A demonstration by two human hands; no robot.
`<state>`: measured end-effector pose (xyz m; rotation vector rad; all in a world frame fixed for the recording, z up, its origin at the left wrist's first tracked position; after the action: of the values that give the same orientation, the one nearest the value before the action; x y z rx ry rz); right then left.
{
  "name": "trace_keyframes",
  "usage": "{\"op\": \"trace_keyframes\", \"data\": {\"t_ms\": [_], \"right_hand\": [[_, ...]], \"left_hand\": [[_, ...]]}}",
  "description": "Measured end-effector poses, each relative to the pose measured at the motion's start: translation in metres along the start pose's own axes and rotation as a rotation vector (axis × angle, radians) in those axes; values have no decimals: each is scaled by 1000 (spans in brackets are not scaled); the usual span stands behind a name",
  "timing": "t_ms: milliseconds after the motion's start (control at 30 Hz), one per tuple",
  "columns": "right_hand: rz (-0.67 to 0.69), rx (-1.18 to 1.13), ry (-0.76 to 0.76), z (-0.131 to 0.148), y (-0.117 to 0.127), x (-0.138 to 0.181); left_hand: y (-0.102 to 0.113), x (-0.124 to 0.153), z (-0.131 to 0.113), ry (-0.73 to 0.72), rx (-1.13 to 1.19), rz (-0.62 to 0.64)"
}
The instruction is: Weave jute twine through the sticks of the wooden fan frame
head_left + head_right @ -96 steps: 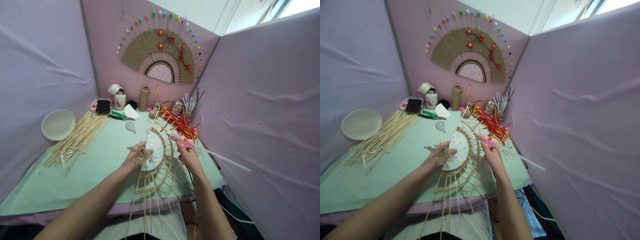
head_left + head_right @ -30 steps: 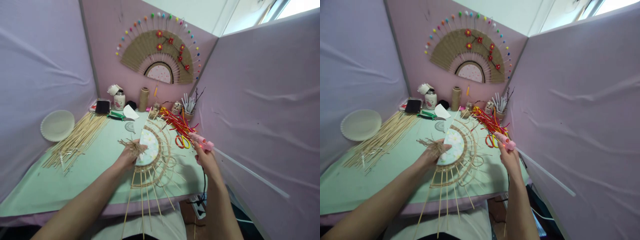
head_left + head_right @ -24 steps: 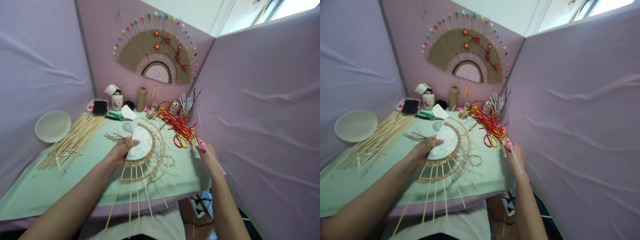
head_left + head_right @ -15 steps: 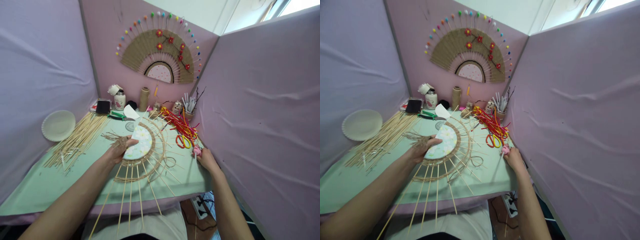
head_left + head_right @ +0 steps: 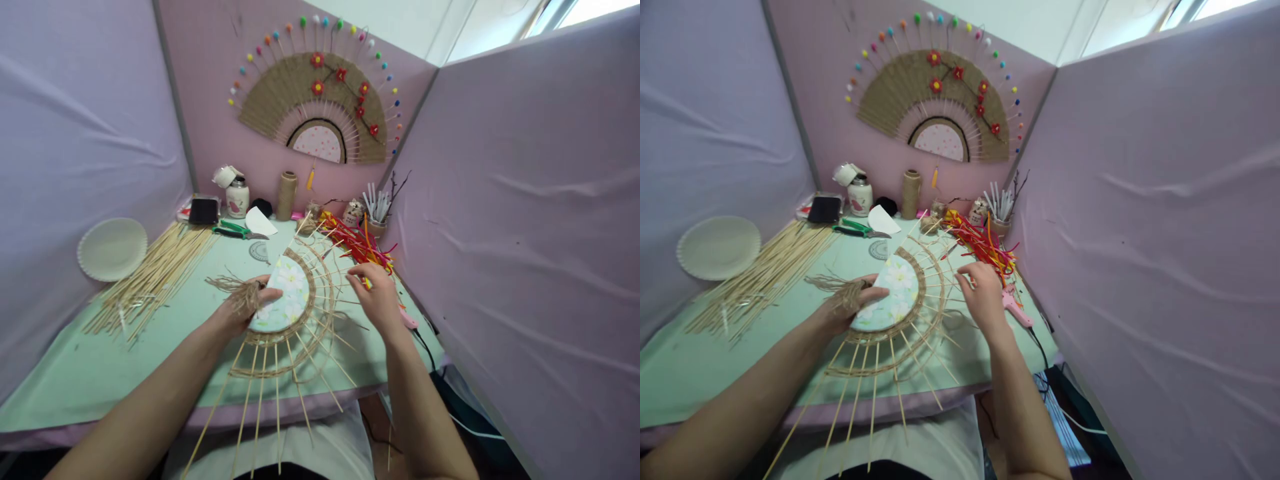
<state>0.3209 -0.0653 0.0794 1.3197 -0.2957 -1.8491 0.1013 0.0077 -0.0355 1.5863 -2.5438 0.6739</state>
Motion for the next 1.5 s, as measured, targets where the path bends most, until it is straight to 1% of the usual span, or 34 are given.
{"op": "trace_keyframes", "data": {"t_ms": [33, 100, 167, 233, 400, 600, 867, 1033, 1133, 1333, 1400, 1500], "right_hand": [[15, -1, 32, 10, -12, -3], [20, 24, 60, 18, -29, -6], [12, 61, 72, 19, -38, -8], [5, 95, 91, 19, -41, -7], [-22, 148, 154, 28, -37, -1], [1, 186, 214, 35, -41, 1], [-6, 158, 215, 32, -45, 5], [-21, 127, 213, 33, -43, 5], [-27, 109, 208, 34, -41, 5], [-29, 46, 213, 34, -38, 6], [-56, 14, 190, 30, -32, 6], [-143, -5, 142, 22, -19, 5]], "left_hand": [[-1, 1, 0, -6, -4, -4], [-2, 4, -1, -35, -3, -5], [-3, 5, -3, -65, -4, 10], [-4, 6, -3, -84, -5, 27], [-3, 7, -2, -93, 7, 29], [-2, 6, 1, -84, 35, 14], [-4, 8, 0, -81, 5, 16], [-5, 13, -8, -100, -12, -11], [-7, 16, -12, -89, -35, -22], [-8, 15, -10, -76, -28, -17], [-7, 13, -8, -81, -18, -15], [-5, 11, -6, -91, -7, -10]]}}
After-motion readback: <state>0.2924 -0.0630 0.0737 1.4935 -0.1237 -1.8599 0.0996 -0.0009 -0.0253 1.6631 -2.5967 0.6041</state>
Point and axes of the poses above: each hand's wrist, its own x-axis away from the middle knuckle, its own y-axis out of the back of the hand, z = x × y, the point moved 10 cm from there along -x, towards the middle knuckle, and after that the axes turned 3 degrees about -z, right-handed, at the moved point
